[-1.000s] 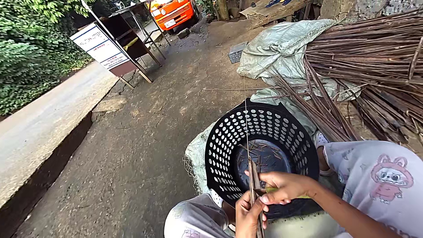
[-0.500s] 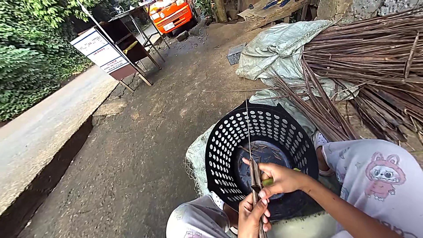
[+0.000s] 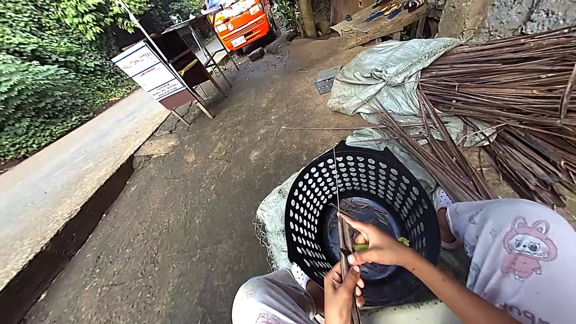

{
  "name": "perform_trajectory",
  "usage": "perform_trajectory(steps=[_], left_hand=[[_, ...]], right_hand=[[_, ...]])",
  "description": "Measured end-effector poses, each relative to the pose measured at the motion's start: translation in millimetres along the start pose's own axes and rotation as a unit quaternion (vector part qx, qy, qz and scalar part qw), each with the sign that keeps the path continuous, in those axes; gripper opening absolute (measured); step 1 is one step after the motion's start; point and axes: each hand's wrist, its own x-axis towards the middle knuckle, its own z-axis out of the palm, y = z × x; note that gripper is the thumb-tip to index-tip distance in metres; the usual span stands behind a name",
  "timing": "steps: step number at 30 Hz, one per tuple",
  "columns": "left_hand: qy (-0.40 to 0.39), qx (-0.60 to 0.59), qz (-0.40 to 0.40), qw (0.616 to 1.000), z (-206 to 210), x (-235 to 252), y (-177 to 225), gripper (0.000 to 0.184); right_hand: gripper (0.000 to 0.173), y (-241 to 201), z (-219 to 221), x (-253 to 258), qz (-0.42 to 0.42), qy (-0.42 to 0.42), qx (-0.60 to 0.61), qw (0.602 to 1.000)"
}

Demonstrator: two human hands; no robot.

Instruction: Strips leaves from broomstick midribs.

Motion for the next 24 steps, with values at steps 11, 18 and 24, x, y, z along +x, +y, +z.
perform_trajectory(steps=[11, 18, 24], left_hand=[[-0.017, -0.017, -0.037, 0.999, -6.1, -3.8, -1.7, 0.027], [-0.036, -0.048, -0.040, 0.997, -5.2, -4.2, -4.9, 0.031], [-0.009, -0.048, -0.041, 0.998, -1.0, -1.8, -0.8, 0.029]], right_hand=[[0.061, 1.9, -15.6, -13.5, 0.054, -0.066, -0.020, 0.996], [0.045, 9.2, -12.0, 3.3, 0.059, -0.139, 0.054, 0.987], [0.058, 7.5, -5.6, 4.3, 0.005, 0.005, 0.037, 0.999]])
